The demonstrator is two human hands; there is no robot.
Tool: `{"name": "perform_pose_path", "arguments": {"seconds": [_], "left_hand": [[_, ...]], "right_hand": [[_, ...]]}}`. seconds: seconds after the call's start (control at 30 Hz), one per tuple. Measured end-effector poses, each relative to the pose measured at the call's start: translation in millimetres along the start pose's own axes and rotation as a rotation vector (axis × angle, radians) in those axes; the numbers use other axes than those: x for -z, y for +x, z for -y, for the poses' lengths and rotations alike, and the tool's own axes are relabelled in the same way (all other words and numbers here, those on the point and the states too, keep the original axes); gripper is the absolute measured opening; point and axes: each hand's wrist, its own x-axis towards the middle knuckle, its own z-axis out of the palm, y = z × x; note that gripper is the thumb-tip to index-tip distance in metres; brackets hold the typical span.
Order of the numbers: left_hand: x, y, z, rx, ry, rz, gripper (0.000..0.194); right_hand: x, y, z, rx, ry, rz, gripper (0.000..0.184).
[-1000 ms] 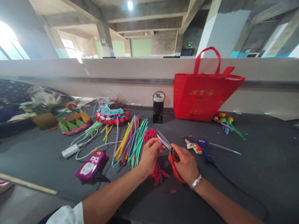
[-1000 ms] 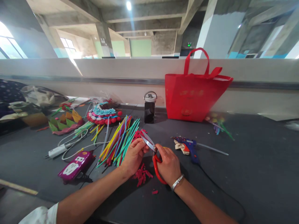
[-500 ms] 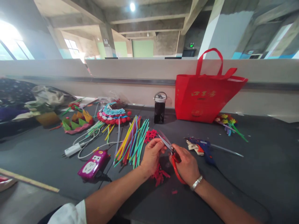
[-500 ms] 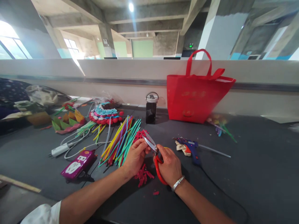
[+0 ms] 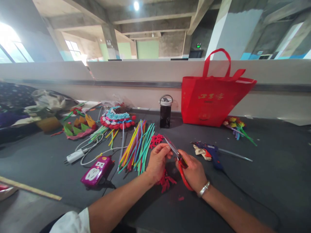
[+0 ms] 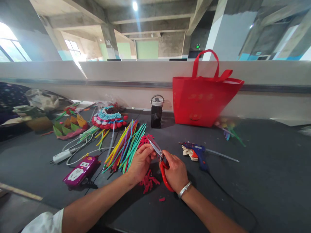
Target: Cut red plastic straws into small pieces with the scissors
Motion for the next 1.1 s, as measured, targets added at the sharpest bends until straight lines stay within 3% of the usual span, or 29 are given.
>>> {"name": "perform_pose_path", "arguments": {"seconds": [0.23, 0.43, 0.83, 1.1], "left_hand": [[-1.7, 1.7, -8.1, 0.047, -0.087, 0.119, 0.016], [-1.7, 0.0, -8.9, 0.072, -0.087, 0.229, 0.021], [-2.2, -2.3, -7.1, 0.086, -0.049, 0.247, 0.025], [-1.7, -1.9, -5.9, 0.11, -0.06, 0.232, 0.024]], "right_hand": [[2.6, 2.4, -7.1, -0.06, 0.056, -0.072, 0.032], [6.0, 4.5, -7.4, 0.019, 0.031, 0.019, 0.033], [5.0, 2.5, -7.7, 0.045, 0.012, 0.025, 0.04], [2.9, 0.1, -4.4, 0.02, 0.032, 0.026, 0.033]]}}
